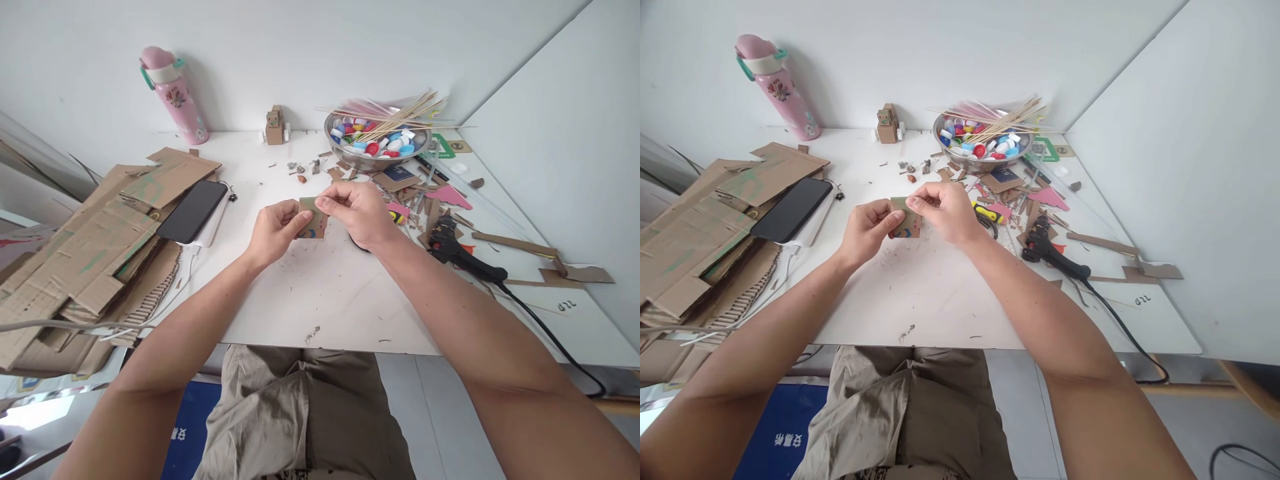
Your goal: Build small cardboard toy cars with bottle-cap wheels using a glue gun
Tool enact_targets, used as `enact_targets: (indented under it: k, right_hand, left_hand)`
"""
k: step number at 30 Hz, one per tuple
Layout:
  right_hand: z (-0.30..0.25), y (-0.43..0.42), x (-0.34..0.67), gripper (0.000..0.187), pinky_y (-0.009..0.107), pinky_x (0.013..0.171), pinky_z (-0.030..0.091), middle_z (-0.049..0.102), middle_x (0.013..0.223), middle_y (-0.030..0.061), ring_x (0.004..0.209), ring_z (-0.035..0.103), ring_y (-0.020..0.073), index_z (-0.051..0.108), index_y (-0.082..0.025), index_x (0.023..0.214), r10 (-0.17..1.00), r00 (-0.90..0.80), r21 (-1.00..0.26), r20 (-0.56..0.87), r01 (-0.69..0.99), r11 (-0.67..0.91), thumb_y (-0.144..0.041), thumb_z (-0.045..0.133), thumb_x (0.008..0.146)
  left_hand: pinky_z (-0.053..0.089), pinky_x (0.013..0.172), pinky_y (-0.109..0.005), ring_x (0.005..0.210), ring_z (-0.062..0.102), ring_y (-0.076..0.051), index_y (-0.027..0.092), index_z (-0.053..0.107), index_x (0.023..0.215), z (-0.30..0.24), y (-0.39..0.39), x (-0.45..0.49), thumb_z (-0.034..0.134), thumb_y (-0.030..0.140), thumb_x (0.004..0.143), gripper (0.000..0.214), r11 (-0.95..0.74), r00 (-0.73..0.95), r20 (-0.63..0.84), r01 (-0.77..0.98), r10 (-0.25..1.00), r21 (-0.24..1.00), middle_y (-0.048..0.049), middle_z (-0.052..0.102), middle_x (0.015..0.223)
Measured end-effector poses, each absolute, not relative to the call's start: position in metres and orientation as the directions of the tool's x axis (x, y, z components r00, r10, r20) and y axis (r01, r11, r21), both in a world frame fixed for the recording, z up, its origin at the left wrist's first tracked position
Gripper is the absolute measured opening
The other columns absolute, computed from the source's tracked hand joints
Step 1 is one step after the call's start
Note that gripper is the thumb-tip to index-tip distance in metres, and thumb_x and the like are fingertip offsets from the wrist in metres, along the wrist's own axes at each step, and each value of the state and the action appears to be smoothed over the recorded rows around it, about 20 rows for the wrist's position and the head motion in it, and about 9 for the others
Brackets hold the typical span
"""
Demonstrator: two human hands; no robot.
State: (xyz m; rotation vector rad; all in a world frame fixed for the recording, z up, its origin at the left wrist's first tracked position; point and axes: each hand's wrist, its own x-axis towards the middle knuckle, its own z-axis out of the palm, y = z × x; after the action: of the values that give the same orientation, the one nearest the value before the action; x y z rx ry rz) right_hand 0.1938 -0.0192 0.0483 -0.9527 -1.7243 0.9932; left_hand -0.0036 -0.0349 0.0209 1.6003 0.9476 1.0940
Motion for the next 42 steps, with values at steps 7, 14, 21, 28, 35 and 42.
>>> enact_targets:
  k: [7, 14, 21, 28, 35, 42]
  right_hand:
    - [0.043, -0.013, 0.195, 0.074, 0.037, 0.075, 0.055, 0.07, 0.072, 0.001, 0.073, 0.061, 0.0183, 0.081, -0.024, 0.072, 0.927, -0.202, -0.948, 0.317, -0.042, 0.315, -0.096, 0.091, 0.057]
    - [0.049, -0.014, 0.209, 0.071, 0.042, 0.084, 0.061, 0.077, 0.08, 0.0045, 0.091, 0.074, 0.0256, 0.089, -0.027, 0.083, 0.909, -0.257, -0.928, 0.327, 0.093, 0.361, -0.096, 0.083, 0.072]
    - [0.058, -0.02, 0.209, 0.047, 0.046, 0.093, 0.064, 0.088, 0.098, 0.0077, 0.104, 0.081, 0.0311, 0.09, -0.03, 0.084, 0.876, -0.322, -0.879, 0.359, 0.199, 0.433, -0.074, 0.098, 0.073]
    - [0.055, -0.019, 0.207, 0.039, 0.052, 0.104, 0.06, 0.088, 0.105, 0.0059, 0.107, 0.08, 0.0315, 0.082, -0.028, 0.085, 0.847, -0.367, -0.846, 0.385, 0.225, 0.483, -0.059, 0.103, 0.073]
    - [0.053, -0.023, 0.204, 0.028, 0.053, 0.102, 0.061, 0.086, 0.103, 0.005, 0.106, 0.077, 0.0315, 0.077, -0.028, 0.083, 0.845, -0.375, -0.833, 0.381, 0.258, 0.49, -0.041, 0.1, 0.077]
    - [0.056, -0.019, 0.211, 0.035, 0.047, 0.093, 0.064, 0.081, 0.095, 0.0037, 0.097, 0.078, 0.0268, 0.071, -0.028, 0.083, 0.837, -0.285, -0.831, 0.466, 0.183, 0.525, -0.046, 0.1, 0.076]
  left_hand:
    - [0.069, 0.088, -0.037, 0.1, 0.084, -0.025, 0.02, 0.079, 0.105, 0.029, -0.036, -0.001, 0.058, 0.092, 0.097, 0.076, 0.087, 0.471, -0.018, -0.126, 0.882, 0.988, -0.0149, 0.086, 0.105]
    - [0.07, 0.094, -0.035, 0.106, 0.086, -0.024, 0.019, 0.08, 0.109, 0.028, -0.034, -0.002, 0.062, 0.077, 0.106, 0.061, 0.114, 0.405, -0.038, -0.167, 0.914, 0.979, -0.014, 0.087, 0.11]
    - [0.069, 0.097, -0.037, 0.11, 0.084, -0.025, 0.02, 0.08, 0.114, 0.024, -0.034, -0.002, 0.069, 0.079, 0.101, 0.062, 0.074, 0.384, 0.001, -0.18, 0.923, 0.981, -0.0129, 0.086, 0.112]
    - [0.066, 0.079, -0.029, 0.093, 0.08, -0.019, 0.022, 0.08, 0.112, 0.019, -0.035, 0.003, 0.068, 0.08, 0.1, 0.06, 0.036, 0.341, 0.022, -0.163, 0.94, 0.986, -0.0086, 0.083, 0.104]
    - [0.064, 0.077, -0.028, 0.093, 0.076, -0.019, 0.022, 0.076, 0.108, 0.017, -0.036, 0.004, 0.065, 0.078, 0.102, 0.057, 0.012, 0.314, 0.021, -0.101, 0.949, 0.995, -0.0071, 0.079, 0.099]
    - [0.064, 0.078, -0.03, 0.092, 0.08, -0.019, 0.02, 0.071, 0.111, 0.021, -0.033, 0.0, 0.061, 0.075, 0.107, 0.056, -0.137, 0.251, 0.141, -0.033, 0.958, 0.99, -0.0079, 0.081, 0.1]
